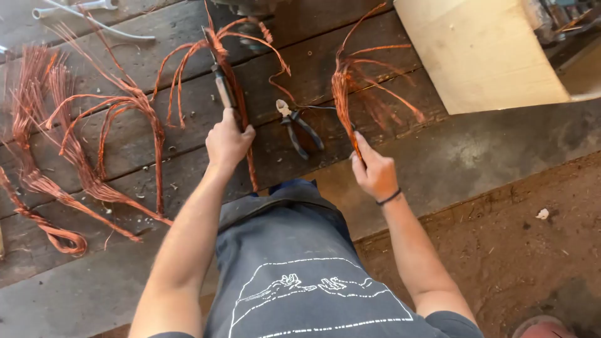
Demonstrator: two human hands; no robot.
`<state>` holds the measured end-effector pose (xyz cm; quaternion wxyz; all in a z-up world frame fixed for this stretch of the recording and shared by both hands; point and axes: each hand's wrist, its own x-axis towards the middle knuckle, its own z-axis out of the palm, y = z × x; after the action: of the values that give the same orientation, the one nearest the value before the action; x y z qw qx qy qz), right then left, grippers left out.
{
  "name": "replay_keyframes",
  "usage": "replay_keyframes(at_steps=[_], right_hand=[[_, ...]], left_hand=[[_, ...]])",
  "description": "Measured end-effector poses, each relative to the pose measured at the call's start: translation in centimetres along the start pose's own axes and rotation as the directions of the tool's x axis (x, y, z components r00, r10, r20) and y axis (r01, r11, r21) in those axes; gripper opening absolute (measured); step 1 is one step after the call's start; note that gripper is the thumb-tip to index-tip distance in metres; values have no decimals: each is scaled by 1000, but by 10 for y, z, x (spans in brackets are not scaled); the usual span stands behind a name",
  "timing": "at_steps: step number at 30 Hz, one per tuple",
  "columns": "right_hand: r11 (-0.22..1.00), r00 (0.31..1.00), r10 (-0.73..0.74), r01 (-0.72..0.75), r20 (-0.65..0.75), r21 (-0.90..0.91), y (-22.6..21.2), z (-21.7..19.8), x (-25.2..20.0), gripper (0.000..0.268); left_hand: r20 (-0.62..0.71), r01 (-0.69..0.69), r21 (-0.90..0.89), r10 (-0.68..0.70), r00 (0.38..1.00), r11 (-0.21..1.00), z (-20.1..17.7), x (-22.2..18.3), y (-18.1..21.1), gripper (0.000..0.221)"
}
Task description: Sorting and organizing copper wire bundles on a workbench
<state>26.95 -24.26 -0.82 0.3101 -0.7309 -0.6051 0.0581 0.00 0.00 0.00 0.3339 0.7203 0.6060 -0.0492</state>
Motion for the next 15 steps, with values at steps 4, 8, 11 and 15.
replay_keyframes(at_steps=[4,8,11,15], right_hand=[[974,993,-97,108,61,-200,62,-2,15,45],[937,979,76,-7,187,-350,97,-9,30,37],[931,964,213,-150,161,-334,123,-10,43,44],[954,955,278,-263,99,-146,120,-15,52,43]], left_hand=[[90,84,-233,-65,994,969,1,-21,-12,52],[55,4,-458,24,998,889,-9,-60,-43,51],[-1,-73,-619,92,996,782,-19,-86,-46,46],[-35,-221,-665,267,963,713,-16,-119,-9,46]])
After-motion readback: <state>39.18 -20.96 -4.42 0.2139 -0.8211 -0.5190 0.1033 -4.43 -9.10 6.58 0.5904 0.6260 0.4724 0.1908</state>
